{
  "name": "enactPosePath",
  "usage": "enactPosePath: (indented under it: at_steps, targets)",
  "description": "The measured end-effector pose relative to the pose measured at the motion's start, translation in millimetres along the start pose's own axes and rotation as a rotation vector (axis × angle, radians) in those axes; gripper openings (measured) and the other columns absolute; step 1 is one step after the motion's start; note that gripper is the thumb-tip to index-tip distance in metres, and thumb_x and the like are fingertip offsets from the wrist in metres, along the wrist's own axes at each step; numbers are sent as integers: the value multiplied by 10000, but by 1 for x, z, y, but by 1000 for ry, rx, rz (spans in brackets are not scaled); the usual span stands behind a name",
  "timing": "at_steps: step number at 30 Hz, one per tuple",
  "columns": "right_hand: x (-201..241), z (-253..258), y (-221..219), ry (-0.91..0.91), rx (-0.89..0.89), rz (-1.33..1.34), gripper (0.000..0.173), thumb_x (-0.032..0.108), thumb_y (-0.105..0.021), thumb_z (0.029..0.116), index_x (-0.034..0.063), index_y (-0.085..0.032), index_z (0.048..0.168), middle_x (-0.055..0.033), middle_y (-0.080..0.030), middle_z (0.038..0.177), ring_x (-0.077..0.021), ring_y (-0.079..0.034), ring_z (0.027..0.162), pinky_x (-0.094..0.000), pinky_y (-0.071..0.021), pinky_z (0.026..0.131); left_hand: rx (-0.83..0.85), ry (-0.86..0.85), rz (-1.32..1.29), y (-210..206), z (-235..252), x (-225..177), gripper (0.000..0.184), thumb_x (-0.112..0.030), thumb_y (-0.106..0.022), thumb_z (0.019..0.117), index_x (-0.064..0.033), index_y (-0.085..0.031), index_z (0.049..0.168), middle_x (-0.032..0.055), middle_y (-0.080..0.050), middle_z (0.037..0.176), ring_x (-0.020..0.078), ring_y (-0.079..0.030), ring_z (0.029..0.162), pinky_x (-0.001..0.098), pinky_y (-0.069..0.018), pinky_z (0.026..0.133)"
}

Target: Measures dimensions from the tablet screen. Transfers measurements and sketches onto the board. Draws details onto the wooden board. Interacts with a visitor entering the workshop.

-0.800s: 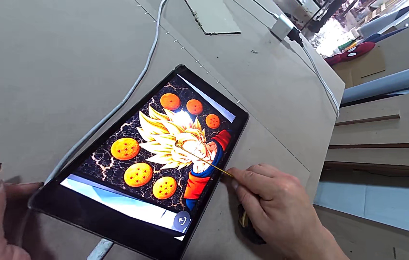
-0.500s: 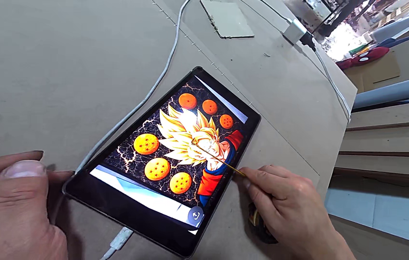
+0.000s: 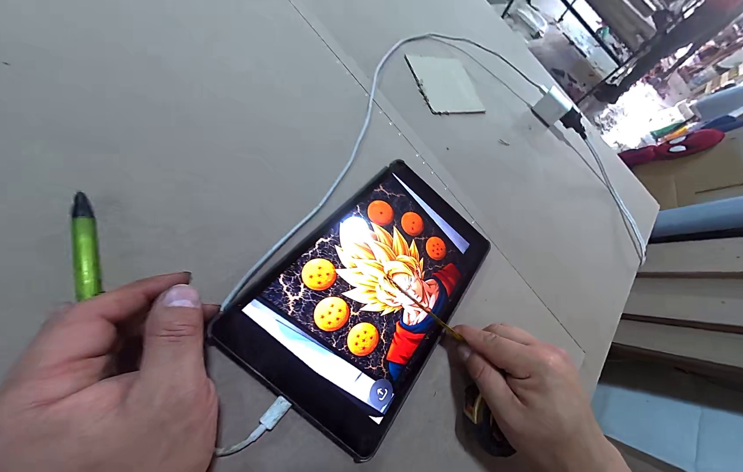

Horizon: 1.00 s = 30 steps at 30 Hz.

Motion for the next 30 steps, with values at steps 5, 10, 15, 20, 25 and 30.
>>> enactPosePath:
  at_steps: [5,10,15,20,25,30]
  targets:
    - [-27,-7,3,24,107,454,262,271,-573,1063,140,-794,1115,29,-728,894,-70,-669,777,-248,-582,676,-40,-47,67,3,-3,4,339,-272,-552,1040,9,-670,1188,76,-703,946,79,-679,806,264,-569,748]
    - [-43,-2,20,180,305,731,254,233,-570,1070,93,-775,1127,-40,-729,917,-100,-668,802,-263,-578,714,-153,-204,195,15,-7,-10,351,-334,-556,1042,-50,-695,1195,69,-713,1057,118,-685,962,342,-554,915]
    - [-45,45,46,565,429,392,230,299,-561,1071,234,-759,1167,80,-702,958,-10,-657,861,-190,-568,736,-138,-730,453,-9,-74,-95,377,-343,-529,1045,-85,-689,1270,126,-671,1314,318,-574,1316,647,-270,1203]
    - [-32,86,43,912,500,255,241,290,-544,1046,283,-770,1129,130,-666,899,19,-626,825,-167,-534,667,-28,-713,356,-74,-129,-127,231,-276,-584,1011,-185,-739,1158,18,-686,1269,248,-580,1305,615,-368,1178]
    - [-15,103,37,1099,547,256,243,266,-549,1032,271,-779,1112,125,-630,850,18,-592,752,-167,-496,598,30,-725,323,-84,-143,-131,205,-272,-679,947,-184,-742,1121,-21,-712,1166,214,-631,1210,579,-440,1137]
    - [-18,100,28,1147,614,261,233,310,-556,1043,267,-773,1116,107,-662,905,-11,-626,801,-199,-524,629,136,-681,311,-79,-146,-127,107,-282,-670,971,-208,-722,1028,-70,-688,1091,166,-617,1184,527,-433,1146]
Point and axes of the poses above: each hand's wrist, its own z-axis towards the middle knuckle, its own y-axis out of the back of the hand, x = y × z, the point moved 10 cm from there along z, towards the middle knuckle
